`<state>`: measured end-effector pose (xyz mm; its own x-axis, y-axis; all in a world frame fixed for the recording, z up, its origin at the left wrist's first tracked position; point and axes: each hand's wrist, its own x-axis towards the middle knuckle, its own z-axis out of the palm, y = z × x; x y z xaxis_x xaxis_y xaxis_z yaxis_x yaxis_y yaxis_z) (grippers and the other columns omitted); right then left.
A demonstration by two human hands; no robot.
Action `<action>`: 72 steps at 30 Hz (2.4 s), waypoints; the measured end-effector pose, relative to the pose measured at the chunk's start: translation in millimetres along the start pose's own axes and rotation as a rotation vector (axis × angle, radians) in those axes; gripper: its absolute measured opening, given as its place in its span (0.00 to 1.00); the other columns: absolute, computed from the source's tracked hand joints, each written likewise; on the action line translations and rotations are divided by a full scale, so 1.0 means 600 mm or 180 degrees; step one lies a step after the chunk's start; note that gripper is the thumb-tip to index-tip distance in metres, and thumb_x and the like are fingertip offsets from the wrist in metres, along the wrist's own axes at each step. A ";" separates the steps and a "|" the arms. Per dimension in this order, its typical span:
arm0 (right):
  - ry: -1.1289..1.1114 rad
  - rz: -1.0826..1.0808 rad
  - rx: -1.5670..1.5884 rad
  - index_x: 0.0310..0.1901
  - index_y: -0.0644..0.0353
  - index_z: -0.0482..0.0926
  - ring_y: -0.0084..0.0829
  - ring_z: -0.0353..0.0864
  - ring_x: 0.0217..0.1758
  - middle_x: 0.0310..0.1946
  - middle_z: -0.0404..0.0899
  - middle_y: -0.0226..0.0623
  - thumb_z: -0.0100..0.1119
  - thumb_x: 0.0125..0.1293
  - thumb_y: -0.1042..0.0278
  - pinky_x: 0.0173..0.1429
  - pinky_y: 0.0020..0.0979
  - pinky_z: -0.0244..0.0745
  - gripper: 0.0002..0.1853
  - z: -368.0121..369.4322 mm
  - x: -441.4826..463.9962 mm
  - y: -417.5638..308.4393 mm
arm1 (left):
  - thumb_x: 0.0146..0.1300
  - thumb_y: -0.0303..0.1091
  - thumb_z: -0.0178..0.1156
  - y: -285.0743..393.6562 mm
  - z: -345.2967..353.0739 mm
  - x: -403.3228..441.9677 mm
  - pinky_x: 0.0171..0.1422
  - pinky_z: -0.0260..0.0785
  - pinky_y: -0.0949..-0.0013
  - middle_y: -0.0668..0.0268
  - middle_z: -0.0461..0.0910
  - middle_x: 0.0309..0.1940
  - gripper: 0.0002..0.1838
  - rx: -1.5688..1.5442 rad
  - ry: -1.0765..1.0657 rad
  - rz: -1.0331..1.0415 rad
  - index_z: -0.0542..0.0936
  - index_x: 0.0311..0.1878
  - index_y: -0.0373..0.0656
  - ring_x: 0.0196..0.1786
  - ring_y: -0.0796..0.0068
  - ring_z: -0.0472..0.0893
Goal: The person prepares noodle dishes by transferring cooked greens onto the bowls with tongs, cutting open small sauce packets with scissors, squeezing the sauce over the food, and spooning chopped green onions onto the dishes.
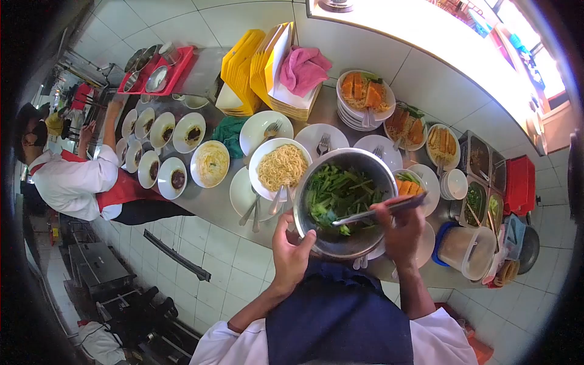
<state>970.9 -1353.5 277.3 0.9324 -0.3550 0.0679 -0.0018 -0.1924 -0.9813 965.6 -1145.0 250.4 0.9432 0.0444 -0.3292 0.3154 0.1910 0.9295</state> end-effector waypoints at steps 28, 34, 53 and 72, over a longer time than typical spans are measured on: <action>0.0226 -0.0879 -0.1377 0.36 0.62 0.80 0.26 0.85 0.31 0.31 0.85 0.39 0.71 0.58 0.74 0.37 0.26 0.79 0.08 0.028 -0.012 -0.050 | 0.59 0.16 0.57 -0.004 -0.001 0.014 0.56 0.73 0.70 0.57 0.69 0.60 0.15 -0.0129 -0.0016 -0.0071 0.69 0.49 0.37 0.55 0.72 0.77; 0.0355 -0.0873 -0.1636 0.37 0.62 0.81 0.23 0.82 0.28 0.26 0.83 0.34 0.71 0.59 0.69 0.34 0.25 0.75 0.09 -0.025 0.008 -0.052 | 0.59 0.15 0.57 -0.002 0.001 0.015 0.60 0.70 0.68 0.57 0.68 0.62 0.15 -0.0269 0.0029 -0.0193 0.69 0.48 0.38 0.57 0.71 0.75; 0.0046 -0.1480 -0.1507 0.44 0.63 0.77 0.34 0.85 0.41 0.39 0.84 0.42 0.67 0.61 0.73 0.45 0.32 0.80 0.12 -0.050 0.053 -0.071 | 0.60 0.16 0.57 0.027 0.009 0.011 0.54 0.73 0.72 0.58 0.71 0.59 0.14 -0.0288 0.0000 -0.0404 0.68 0.47 0.37 0.51 0.74 0.78; 0.1169 -0.0048 0.0404 0.41 0.61 0.75 0.16 0.71 0.27 0.29 0.81 0.31 0.63 0.66 0.71 0.32 0.18 0.65 0.07 -0.084 0.098 -0.039 | 0.58 0.14 0.57 -0.001 0.005 0.031 0.61 0.69 0.67 0.59 0.74 0.55 0.16 -0.0290 -0.0161 0.0177 0.69 0.48 0.38 0.55 0.72 0.77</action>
<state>1007.2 -1416.1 313.6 0.7404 -0.6614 0.1198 0.0771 -0.0935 -0.9926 983.4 -1147.2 244.1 0.9638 0.0085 -0.2665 0.2537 0.2779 0.9265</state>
